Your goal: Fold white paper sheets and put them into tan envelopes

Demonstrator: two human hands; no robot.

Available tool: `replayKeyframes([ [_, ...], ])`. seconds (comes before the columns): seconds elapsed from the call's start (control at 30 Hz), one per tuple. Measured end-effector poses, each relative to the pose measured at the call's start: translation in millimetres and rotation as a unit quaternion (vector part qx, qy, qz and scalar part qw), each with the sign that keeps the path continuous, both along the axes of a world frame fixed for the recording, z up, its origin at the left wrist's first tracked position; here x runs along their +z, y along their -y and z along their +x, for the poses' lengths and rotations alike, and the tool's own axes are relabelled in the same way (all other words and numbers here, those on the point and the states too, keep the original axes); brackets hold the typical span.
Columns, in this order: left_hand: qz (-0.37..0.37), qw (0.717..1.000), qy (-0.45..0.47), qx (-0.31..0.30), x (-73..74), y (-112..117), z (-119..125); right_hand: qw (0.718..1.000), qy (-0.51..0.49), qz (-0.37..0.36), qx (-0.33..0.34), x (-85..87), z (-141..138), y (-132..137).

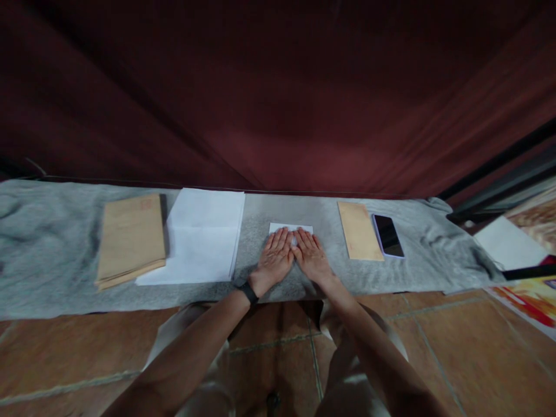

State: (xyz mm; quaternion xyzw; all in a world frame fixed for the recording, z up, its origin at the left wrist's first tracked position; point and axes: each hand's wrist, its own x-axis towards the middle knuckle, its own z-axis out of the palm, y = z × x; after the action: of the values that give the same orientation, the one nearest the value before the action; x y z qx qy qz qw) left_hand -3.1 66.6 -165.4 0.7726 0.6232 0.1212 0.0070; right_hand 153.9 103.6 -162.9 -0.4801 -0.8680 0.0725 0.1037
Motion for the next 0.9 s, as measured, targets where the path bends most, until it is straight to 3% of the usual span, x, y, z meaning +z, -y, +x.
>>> replayKeyframes([
  [0.6,-0.029,0.997,0.005,0.066,10.0,-2,-20,0.998,0.018,0.020,-0.057,-2.2,20,-8],
  [0.9,-0.044,0.992,0.026,0.111,29.0,-6,-28,0.996,0.036,0.026,-0.077,-2.3,30,-12],
])
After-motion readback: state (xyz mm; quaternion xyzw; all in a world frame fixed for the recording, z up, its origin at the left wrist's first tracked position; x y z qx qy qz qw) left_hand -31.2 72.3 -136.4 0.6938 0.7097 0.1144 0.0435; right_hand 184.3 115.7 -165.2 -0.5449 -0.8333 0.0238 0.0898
